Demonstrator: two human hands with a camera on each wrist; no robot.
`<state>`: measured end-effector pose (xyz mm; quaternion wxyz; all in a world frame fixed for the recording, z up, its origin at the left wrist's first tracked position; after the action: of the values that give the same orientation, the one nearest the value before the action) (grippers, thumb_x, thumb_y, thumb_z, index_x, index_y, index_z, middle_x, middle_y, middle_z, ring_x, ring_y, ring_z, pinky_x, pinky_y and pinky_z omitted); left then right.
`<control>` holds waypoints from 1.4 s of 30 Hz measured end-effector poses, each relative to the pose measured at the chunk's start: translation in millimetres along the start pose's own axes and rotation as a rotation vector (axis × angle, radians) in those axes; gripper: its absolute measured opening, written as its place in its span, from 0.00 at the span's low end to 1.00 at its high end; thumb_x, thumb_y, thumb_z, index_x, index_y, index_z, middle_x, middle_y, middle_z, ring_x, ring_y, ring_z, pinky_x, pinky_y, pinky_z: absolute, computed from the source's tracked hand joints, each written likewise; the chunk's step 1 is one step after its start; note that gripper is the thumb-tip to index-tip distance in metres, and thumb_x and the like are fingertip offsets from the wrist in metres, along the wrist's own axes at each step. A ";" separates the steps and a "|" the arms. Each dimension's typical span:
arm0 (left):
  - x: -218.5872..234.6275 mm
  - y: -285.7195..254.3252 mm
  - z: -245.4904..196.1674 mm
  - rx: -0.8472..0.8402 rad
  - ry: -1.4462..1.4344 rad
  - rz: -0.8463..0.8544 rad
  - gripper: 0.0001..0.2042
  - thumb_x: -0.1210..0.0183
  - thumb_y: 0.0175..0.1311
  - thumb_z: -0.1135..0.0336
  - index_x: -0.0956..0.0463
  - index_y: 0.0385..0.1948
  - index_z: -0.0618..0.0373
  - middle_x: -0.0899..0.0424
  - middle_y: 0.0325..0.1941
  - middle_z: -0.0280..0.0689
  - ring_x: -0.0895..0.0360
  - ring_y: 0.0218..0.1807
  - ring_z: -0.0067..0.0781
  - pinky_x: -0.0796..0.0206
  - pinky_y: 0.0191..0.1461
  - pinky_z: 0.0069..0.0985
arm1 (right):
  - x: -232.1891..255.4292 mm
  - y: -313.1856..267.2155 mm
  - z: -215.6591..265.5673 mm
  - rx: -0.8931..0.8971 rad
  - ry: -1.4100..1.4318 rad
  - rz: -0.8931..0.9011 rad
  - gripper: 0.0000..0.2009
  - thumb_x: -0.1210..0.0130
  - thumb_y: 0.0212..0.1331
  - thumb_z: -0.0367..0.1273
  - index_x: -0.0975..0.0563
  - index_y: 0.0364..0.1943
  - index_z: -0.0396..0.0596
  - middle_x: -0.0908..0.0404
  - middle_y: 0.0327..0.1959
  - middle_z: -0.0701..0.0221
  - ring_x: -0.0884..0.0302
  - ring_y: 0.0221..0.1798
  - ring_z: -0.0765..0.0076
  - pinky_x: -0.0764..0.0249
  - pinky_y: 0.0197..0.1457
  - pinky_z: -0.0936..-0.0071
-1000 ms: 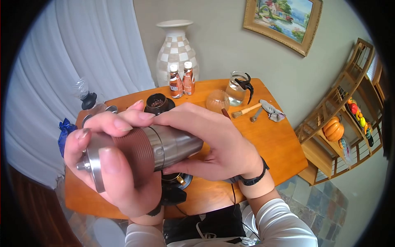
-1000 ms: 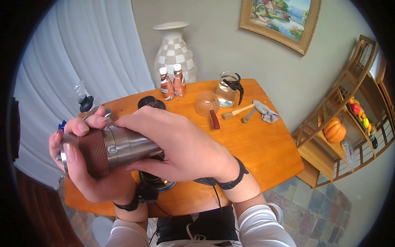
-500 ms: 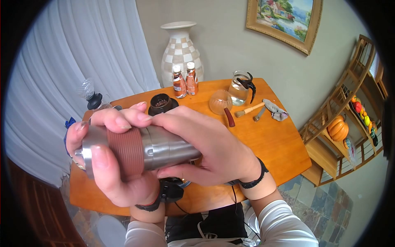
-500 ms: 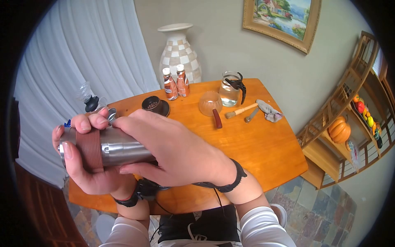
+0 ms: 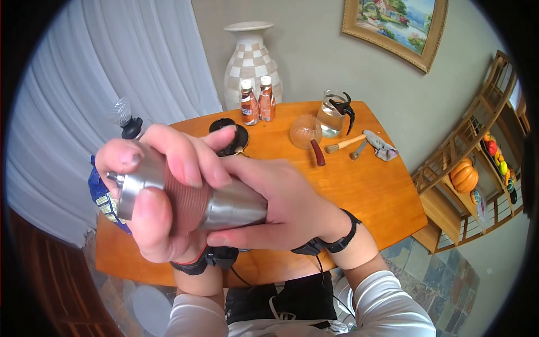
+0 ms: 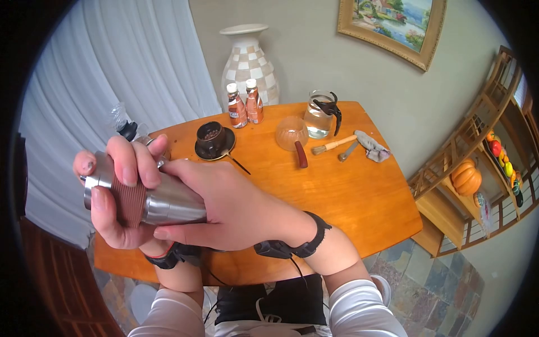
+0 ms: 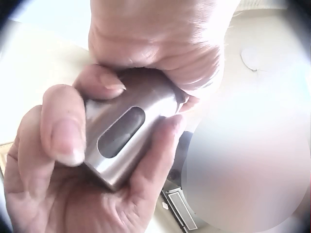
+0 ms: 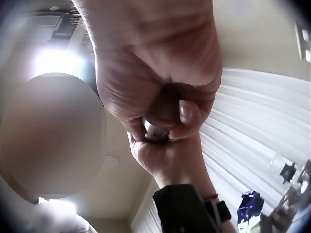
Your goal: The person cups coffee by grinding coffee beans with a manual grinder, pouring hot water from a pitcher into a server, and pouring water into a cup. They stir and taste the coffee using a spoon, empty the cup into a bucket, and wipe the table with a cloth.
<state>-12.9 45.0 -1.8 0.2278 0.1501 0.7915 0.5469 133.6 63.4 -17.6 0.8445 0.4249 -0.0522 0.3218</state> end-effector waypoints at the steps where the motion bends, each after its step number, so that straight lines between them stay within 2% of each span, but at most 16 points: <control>1: 2.3 1.3 0.4 0.007 -0.036 0.073 0.18 0.52 0.72 0.61 0.32 0.62 0.47 0.29 0.40 0.41 0.26 0.40 0.37 0.35 0.71 0.54 | -2.9 0.1 -2.2 -0.018 0.085 0.016 0.29 0.28 0.54 0.39 0.27 0.56 0.41 0.16 0.44 0.60 0.15 0.46 0.54 0.21 0.49 0.65; 3: -2.9 0.6 0.5 0.014 -0.072 0.143 0.19 0.51 0.72 0.61 0.33 0.63 0.47 0.29 0.41 0.41 0.26 0.40 0.37 0.35 0.71 0.55 | -5.0 -0.7 -8.0 -0.038 0.170 0.031 0.28 0.28 0.54 0.38 0.27 0.55 0.41 0.16 0.44 0.61 0.15 0.47 0.57 0.21 0.49 0.65; 5: -9.3 -0.9 3.7 0.115 0.044 -0.206 0.20 0.49 0.70 0.61 0.33 0.63 0.51 0.26 0.42 0.43 0.22 0.42 0.41 0.32 0.68 0.57 | -0.9 1.7 -15.8 -0.064 0.191 0.012 0.26 0.28 0.56 0.37 0.26 0.54 0.41 0.16 0.44 0.63 0.15 0.46 0.61 0.22 0.49 0.67; 6: -7.6 3.8 3.2 0.223 0.095 -0.378 0.19 0.42 0.69 0.68 0.32 0.60 0.59 0.19 0.43 0.50 0.17 0.44 0.48 0.25 0.59 0.46 | 2.4 4.9 -13.5 -0.115 0.116 -0.018 0.23 0.30 0.55 0.33 0.27 0.52 0.40 0.17 0.42 0.60 0.15 0.45 0.53 0.21 0.47 0.64; 7: -10.6 9.7 2.8 0.274 0.275 -0.557 0.17 0.39 0.68 0.71 0.29 0.56 0.64 0.18 0.44 0.48 0.15 0.42 0.43 0.23 0.52 0.35 | 1.7 6.6 -17.9 -0.120 0.113 -0.011 0.23 0.30 0.55 0.33 0.27 0.52 0.40 0.17 0.42 0.60 0.15 0.45 0.53 0.21 0.47 0.64; 9: -9.4 10.8 9.5 0.273 0.406 -0.636 0.14 0.37 0.66 0.76 0.25 0.53 0.65 0.17 0.42 0.45 0.15 0.39 0.38 0.22 0.48 0.29 | 4.2 6.8 -25.4 -0.003 -0.428 -0.277 0.26 0.29 0.47 0.27 0.26 0.54 0.42 0.17 0.44 0.56 0.15 0.46 0.50 0.20 0.49 0.63; 13: -7.8 3.5 19.5 0.280 0.619 -0.590 0.12 0.38 0.66 0.80 0.25 0.49 0.65 0.17 0.37 0.43 0.16 0.36 0.35 0.20 0.48 0.32 | -9.4 1.3 -26.3 -0.173 -0.484 -0.321 0.23 0.29 0.43 0.28 0.24 0.46 0.43 0.16 0.35 0.56 0.15 0.39 0.45 0.20 0.41 0.60; 16: -3.9 2.5 21.6 0.090 0.338 -0.402 0.08 0.43 0.66 0.84 0.27 0.45 0.65 0.18 0.35 0.45 0.18 0.34 0.35 0.19 0.53 0.45 | -3.8 0.8 -18.5 -0.193 -0.450 -0.281 0.22 0.28 0.41 0.30 0.22 0.43 0.42 0.16 0.34 0.56 0.15 0.37 0.45 0.20 0.40 0.62; 21: -14.3 0.3 6.4 0.119 0.240 -0.274 0.10 0.46 0.66 0.86 0.29 0.44 0.60 0.20 0.33 0.46 0.19 0.33 0.39 0.20 0.52 0.50 | 4.4 0.0 -7.3 -0.348 -0.167 -0.083 0.21 0.29 0.42 0.30 0.21 0.43 0.40 0.15 0.39 0.57 0.15 0.40 0.49 0.20 0.46 0.67; 23: -18.8 -1.5 0.3 0.197 0.238 -0.108 0.06 0.42 0.68 0.71 0.28 0.42 0.52 0.29 0.31 0.40 0.23 0.33 0.37 0.21 0.54 0.50 | -0.8 -0.8 -10.9 -0.206 0.070 0.023 0.23 0.29 0.42 0.32 0.23 0.45 0.40 0.15 0.34 0.56 0.14 0.35 0.51 0.20 0.42 0.66; 25: -18.5 0.6 -6.8 0.192 0.118 0.159 0.07 0.39 0.63 0.68 0.29 0.38 0.47 0.27 0.30 0.36 0.20 0.31 0.37 0.18 0.52 0.47 | -2.9 -6.2 -12.6 -0.213 0.227 0.102 0.25 0.28 0.41 0.33 0.23 0.47 0.41 0.15 0.36 0.61 0.15 0.39 0.60 0.21 0.47 0.70; 27: -22.2 -0.3 -6.5 0.188 0.094 0.177 0.07 0.39 0.64 0.69 0.29 0.39 0.48 0.26 0.29 0.37 0.19 0.32 0.39 0.20 0.56 0.50 | -5.3 -6.7 -13.4 -0.228 0.360 0.247 0.28 0.26 0.38 0.33 0.23 0.49 0.42 0.15 0.41 0.64 0.16 0.46 0.64 0.22 0.52 0.71; 31: -6.9 4.8 12.3 0.148 0.154 0.228 0.11 0.38 0.66 0.66 0.26 0.46 0.55 0.24 0.35 0.40 0.19 0.38 0.45 0.29 0.63 0.55 | 1.1 -0.3 -23.4 -0.224 0.360 0.100 0.26 0.27 0.40 0.32 0.22 0.47 0.42 0.16 0.44 0.66 0.18 0.47 0.67 0.22 0.51 0.72; 35: -24.8 9.0 3.7 0.303 0.395 -0.386 0.16 0.37 0.63 0.76 0.25 0.52 0.68 0.17 0.42 0.43 0.16 0.43 0.37 0.24 0.57 0.33 | 15.7 1.7 -7.4 -0.343 0.062 0.021 0.20 0.28 0.44 0.28 0.21 0.44 0.42 0.16 0.36 0.67 0.17 0.40 0.69 0.22 0.47 0.70; 39: -31.7 1.8 18.8 0.379 0.456 -0.442 0.13 0.37 0.60 0.82 0.23 0.47 0.66 0.17 0.41 0.41 0.15 0.44 0.33 0.24 0.53 0.28 | 11.2 -10.5 -5.4 -0.306 -0.203 -0.257 0.15 0.31 0.44 0.30 0.22 0.35 0.38 0.16 0.30 0.56 0.15 0.35 0.49 0.21 0.40 0.64; 42: -41.6 -10.1 31.1 0.358 0.441 -0.348 0.11 0.37 0.59 0.85 0.23 0.42 0.64 0.16 0.40 0.40 0.17 0.43 0.30 0.26 0.50 0.25 | 18.6 -32.0 7.6 -0.410 -0.168 -0.208 0.14 0.32 0.44 0.29 0.21 0.37 0.40 0.16 0.31 0.56 0.15 0.37 0.48 0.21 0.41 0.64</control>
<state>39.0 46.0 -12.3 0.1109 -0.0718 0.9190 0.3715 168.4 53.2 -28.0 0.9344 0.2730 -0.1424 0.1790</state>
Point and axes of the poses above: each hand's wrist, its own y-axis towards the middle knuckle, its own x-axis out of the back of the hand, z = x × y, the point moved 3 cm from there along y, towards the middle knuckle
